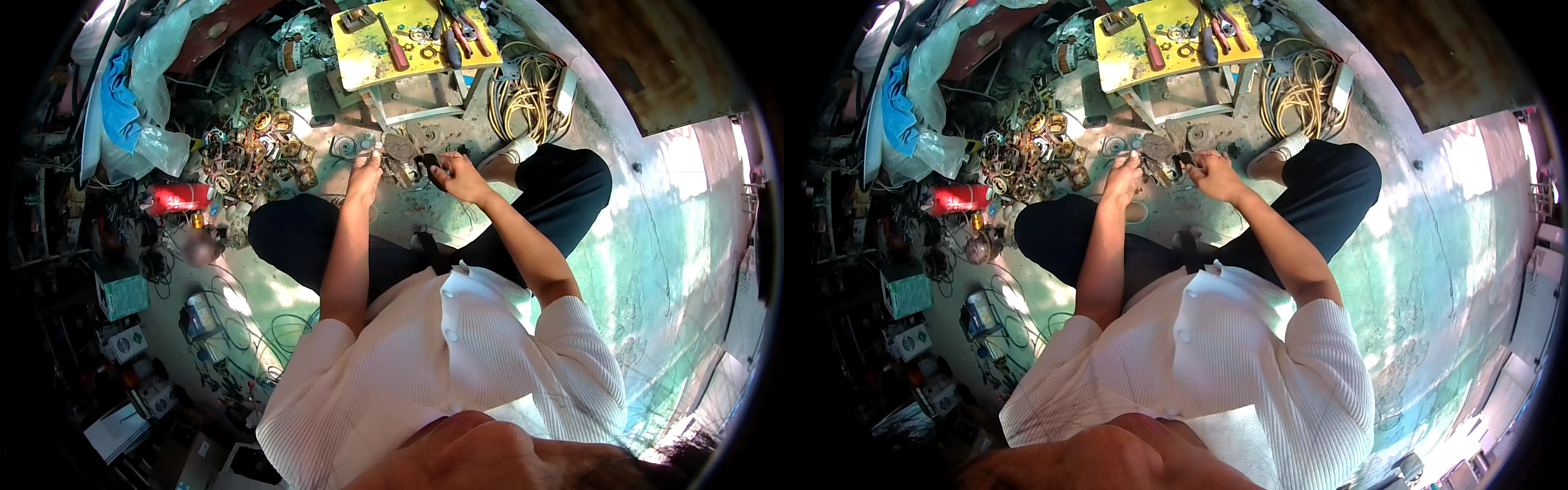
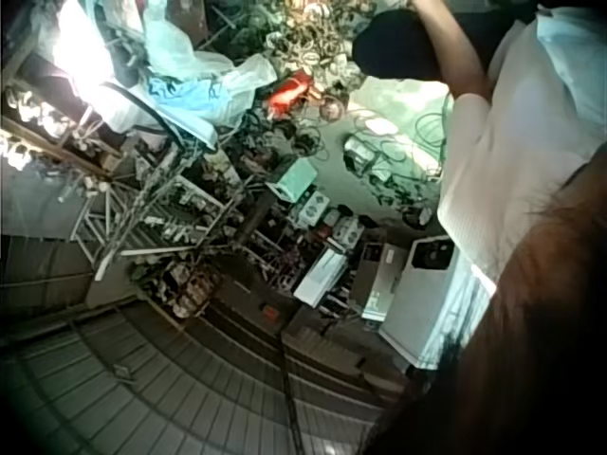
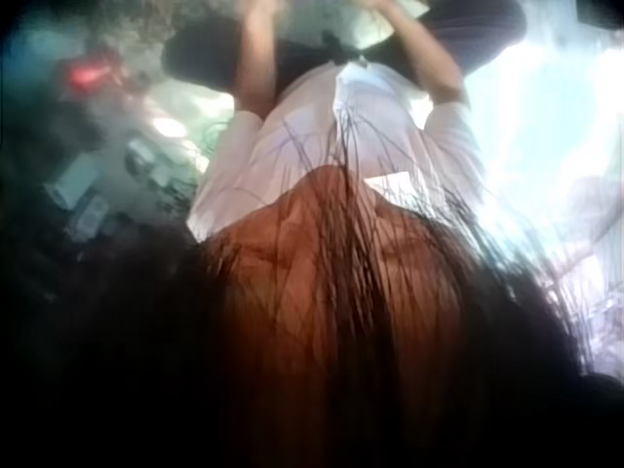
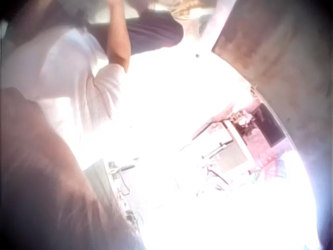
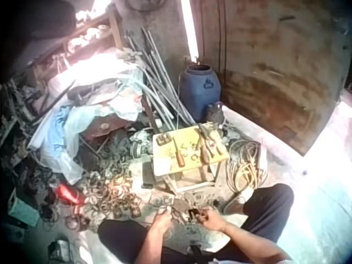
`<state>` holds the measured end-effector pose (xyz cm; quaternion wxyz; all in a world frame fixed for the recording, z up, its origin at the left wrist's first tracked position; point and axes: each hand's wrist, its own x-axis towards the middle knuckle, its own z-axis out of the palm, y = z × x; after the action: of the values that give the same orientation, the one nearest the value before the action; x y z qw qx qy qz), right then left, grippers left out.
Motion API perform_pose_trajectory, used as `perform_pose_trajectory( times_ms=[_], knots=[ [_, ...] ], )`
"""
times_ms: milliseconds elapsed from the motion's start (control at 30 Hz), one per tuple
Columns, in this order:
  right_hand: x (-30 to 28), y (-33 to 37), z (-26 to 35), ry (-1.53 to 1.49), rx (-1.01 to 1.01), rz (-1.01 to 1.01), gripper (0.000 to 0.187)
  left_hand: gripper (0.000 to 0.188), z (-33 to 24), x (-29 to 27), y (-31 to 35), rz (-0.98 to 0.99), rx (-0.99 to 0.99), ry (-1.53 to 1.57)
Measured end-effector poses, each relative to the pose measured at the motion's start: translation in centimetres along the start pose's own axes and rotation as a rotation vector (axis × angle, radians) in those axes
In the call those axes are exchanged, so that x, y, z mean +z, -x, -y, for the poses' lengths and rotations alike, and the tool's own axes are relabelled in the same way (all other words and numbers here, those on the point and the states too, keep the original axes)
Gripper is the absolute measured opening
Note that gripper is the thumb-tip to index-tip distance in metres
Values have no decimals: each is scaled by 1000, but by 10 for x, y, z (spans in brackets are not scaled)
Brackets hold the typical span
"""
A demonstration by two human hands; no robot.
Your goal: The person disassembles a mechanical component by hand using a screwdriver and a metal rod to pry off pieces while sitting near a tool tray.
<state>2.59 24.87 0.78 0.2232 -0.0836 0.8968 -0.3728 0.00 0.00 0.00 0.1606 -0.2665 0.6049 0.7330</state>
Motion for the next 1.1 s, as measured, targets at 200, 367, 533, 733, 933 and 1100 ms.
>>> perform_pose_trajectory(
  times_ms=[200, 367, 533, 733, 933, 1100],
  knots=[
    [6, 1, 32, 92, 79, -309, 59, 22, 17, 15, 5, -105, 487, -377],
    [-29, -24, 61, -46, 271, -250, 76, 25, -13, 34, 33, -176, 548, -618],
    [-30, -53, 99, 139, 414, -87, 103, 22, 1, 37, 24, -189, 603, -566],
    [-32, -53, 88, 79, 375, -106, 81, 25, 15, 36, 24, -241, 559, -650],
    [-3, -65, 1, -474, 232, -28, 45, 23, 15, 36, 23, -184, 588, -697],
    [-12, -39, 8, -791, 178, -20, 23, 19, 2, 29, 28, -89, 533, -677]
  ],
)
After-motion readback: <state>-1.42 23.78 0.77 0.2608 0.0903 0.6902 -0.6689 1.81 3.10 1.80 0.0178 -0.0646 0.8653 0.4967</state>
